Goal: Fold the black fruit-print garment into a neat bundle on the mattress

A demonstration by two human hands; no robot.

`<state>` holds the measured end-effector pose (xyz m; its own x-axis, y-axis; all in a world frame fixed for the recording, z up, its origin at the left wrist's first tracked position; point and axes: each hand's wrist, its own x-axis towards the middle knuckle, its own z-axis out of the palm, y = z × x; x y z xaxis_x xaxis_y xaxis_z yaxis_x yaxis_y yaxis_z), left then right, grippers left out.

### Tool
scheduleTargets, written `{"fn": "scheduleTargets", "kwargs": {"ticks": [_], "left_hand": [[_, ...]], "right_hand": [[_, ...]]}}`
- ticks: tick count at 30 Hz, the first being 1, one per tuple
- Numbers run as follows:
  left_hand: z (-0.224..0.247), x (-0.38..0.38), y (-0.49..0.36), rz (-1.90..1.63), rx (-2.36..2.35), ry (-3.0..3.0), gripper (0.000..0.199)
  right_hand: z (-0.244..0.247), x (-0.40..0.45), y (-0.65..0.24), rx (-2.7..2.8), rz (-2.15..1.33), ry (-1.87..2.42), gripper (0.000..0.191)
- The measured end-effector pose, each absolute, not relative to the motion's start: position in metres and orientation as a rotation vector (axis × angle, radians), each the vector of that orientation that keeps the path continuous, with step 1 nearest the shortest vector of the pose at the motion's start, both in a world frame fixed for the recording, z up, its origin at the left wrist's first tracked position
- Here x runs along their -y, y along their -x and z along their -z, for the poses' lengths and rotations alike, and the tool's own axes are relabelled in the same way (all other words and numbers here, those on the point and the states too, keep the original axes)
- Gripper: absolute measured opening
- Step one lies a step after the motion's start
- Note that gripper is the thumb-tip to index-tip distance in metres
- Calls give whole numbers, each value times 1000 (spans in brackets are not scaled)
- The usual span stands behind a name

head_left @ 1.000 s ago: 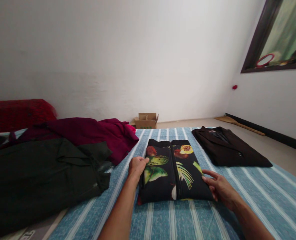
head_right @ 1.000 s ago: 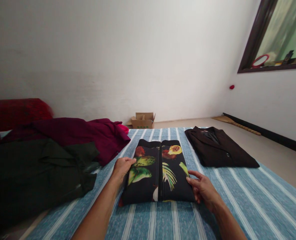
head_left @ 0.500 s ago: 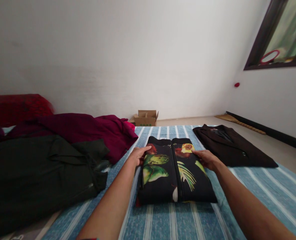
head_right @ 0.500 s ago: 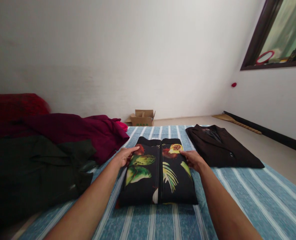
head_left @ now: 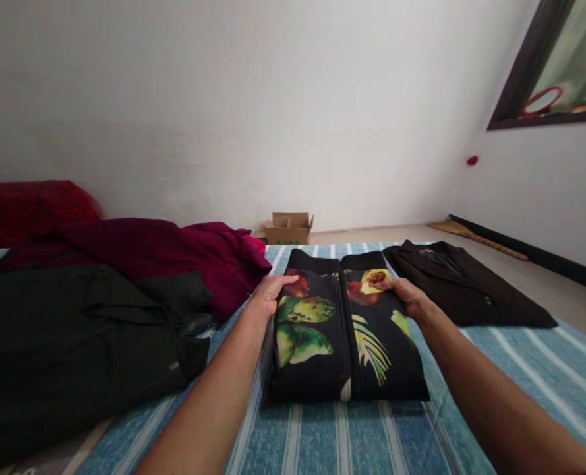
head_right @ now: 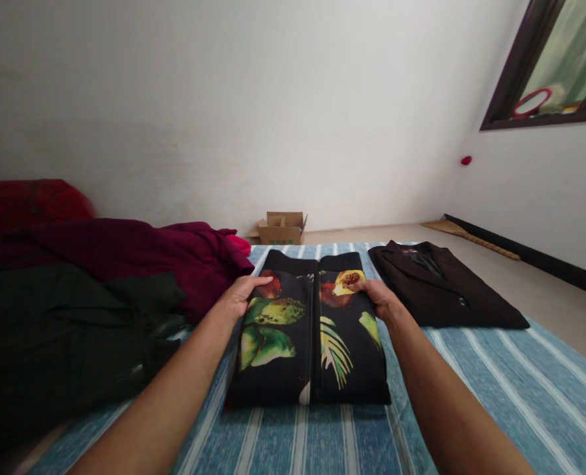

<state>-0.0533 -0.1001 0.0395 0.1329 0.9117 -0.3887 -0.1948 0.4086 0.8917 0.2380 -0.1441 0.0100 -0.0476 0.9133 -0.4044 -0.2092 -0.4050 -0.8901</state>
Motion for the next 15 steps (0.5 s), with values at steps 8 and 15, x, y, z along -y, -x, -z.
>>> {"fn": "scheduleTargets", "kwargs": {"ticks": [8,15], "left_hand": [[-164,160,65,-1484,-839,-1600,36],[-61,284,97,-1222,-988,-2458,23]], "right_hand": [[-105,181,-252,1213,-995,890,33],[-33,297,-259,1611,-740,1092,20]]}}
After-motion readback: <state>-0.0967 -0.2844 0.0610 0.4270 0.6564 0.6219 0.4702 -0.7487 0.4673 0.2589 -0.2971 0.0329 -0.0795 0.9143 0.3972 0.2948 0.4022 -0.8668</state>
